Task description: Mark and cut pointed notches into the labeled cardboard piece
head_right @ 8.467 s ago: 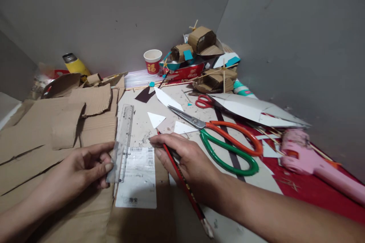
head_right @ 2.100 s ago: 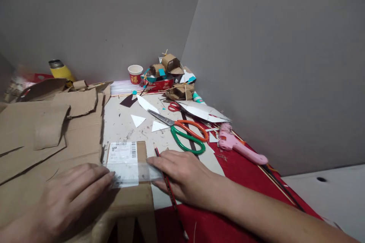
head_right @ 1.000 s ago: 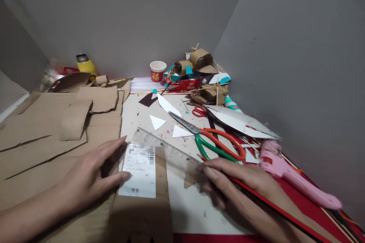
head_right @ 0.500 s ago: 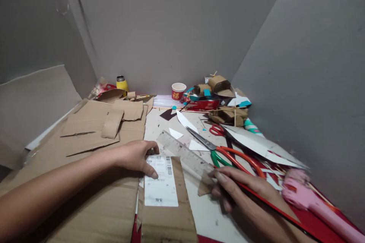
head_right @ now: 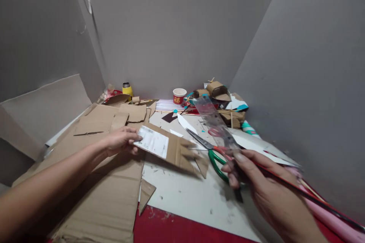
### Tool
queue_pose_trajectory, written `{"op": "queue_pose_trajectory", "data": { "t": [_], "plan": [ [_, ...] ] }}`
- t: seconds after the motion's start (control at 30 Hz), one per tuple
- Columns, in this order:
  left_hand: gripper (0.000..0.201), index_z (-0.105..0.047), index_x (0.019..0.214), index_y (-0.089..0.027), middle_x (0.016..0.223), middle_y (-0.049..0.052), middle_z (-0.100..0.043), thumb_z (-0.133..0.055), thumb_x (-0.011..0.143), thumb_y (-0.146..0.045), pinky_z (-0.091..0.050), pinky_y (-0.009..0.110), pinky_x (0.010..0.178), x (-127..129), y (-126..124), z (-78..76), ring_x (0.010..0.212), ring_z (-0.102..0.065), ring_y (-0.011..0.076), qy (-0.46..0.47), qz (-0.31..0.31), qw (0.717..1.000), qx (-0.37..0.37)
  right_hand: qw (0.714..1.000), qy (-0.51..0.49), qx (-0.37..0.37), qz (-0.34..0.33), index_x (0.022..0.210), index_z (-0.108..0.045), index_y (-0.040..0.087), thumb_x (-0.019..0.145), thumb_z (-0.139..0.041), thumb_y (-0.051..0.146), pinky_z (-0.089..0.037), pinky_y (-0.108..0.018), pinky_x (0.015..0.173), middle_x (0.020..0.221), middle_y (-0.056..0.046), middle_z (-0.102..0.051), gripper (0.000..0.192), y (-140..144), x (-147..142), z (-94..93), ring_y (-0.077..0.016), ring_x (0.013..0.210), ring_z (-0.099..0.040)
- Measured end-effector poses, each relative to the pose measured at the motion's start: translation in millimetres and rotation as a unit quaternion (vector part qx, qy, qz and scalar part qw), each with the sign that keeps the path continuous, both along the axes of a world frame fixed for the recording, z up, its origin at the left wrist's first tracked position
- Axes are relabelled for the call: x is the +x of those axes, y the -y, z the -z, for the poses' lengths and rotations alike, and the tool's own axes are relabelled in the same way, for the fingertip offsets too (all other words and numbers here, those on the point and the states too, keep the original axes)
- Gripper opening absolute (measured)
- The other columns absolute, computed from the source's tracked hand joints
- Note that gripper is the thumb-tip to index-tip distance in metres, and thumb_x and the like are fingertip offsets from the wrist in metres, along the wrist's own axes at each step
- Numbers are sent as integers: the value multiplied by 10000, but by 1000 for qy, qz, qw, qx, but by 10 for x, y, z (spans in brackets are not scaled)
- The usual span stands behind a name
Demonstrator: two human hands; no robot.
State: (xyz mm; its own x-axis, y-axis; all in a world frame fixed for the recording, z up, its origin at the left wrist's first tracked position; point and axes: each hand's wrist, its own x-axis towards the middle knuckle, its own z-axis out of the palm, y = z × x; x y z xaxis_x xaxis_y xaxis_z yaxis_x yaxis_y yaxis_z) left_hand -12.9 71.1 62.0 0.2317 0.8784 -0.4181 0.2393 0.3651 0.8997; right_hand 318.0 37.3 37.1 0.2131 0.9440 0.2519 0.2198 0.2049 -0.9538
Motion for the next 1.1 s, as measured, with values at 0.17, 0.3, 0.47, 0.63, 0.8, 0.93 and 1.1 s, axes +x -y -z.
{"op": "queue_pose_trajectory", "data": {
  "t": [0.17, 0.3, 0.47, 0.63, 0.8, 0.93, 1.1],
  "plan": [
    [233, -620, 1124, -146, 1060, 64, -667, -630, 927, -271, -580, 355, 725, 114, 340, 119, 843, -665, 179, 71, -83, 994, -9, 991, -103, -40, -75, 832, -716, 224, 728, -796, 529, -440, -255, 452, 655, -42, -693, 332, 25, -10, 19, -128, 460, -550],
    [98, -598, 948, -113, 742, 16, -652, -635, 861, -88, -551, 185, 579, 379, 565, 271, 581, -623, 76, 129, -158, 979, -3, 985, -110, -70, -113, 951, -689, 195, 758, -771, 537, -422, -211, 431, 675, -22, -693, 401, 51, -58, 53, -105, 467, -554],
    [191, -604, 877, -115, 686, 22, -658, -742, 746, -122, -557, 173, 525, 576, 680, 382, 540, -620, 84, 159, -183, 970, 3, 978, -102, -103, -151, 924, -624, 180, 761, -764, 545, -458, -199, 448, 671, -14, -705, 423, 57, -124, 122, -98, 463, -574],
    [299, -646, 936, -122, 715, 18, -663, -798, 689, -195, -550, 180, 514, 550, 667, 358, 560, -613, 95, 153, -154, 976, 28, 977, -82, -90, -176, 913, -635, 171, 817, -721, 522, -464, -188, 469, 685, -21, -717, 374, 98, -129, 112, -86, 478, -584],
    [264, -687, 890, -144, 813, 37, -681, -799, 719, -313, -549, 200, 562, 371, 601, 288, 634, -611, 107, 129, -104, 985, 39, 987, -87, -5, -138, 882, -665, 193, 858, -705, 463, -476, -183, 497, 690, 7, -702, 274, 128, -33, 32, -79, 496, -597],
    [274, -697, 842, -153, 695, 18, -662, -792, 726, -383, -513, 201, 543, 226, 507, 213, 550, -567, 95, 100, -49, 993, 31, 990, -87, 32, -108, 941, -688, 221, 888, -679, 442, -476, -189, 490, 709, 18, -701, 228, 123, 34, 19, -86, 500, -604],
    [263, -739, 766, -127, 547, -1, -588, -750, 765, -390, -426, 190, 453, 224, 302, 97, 438, -446, 76, 44, 40, 998, 33, 991, -39, 6, -129, 863, -669, 205, 899, -654, 451, -471, -201, 489, 693, 6, -702, 249, 145, -14, -21, -89, 483, -581]
  ]
}}
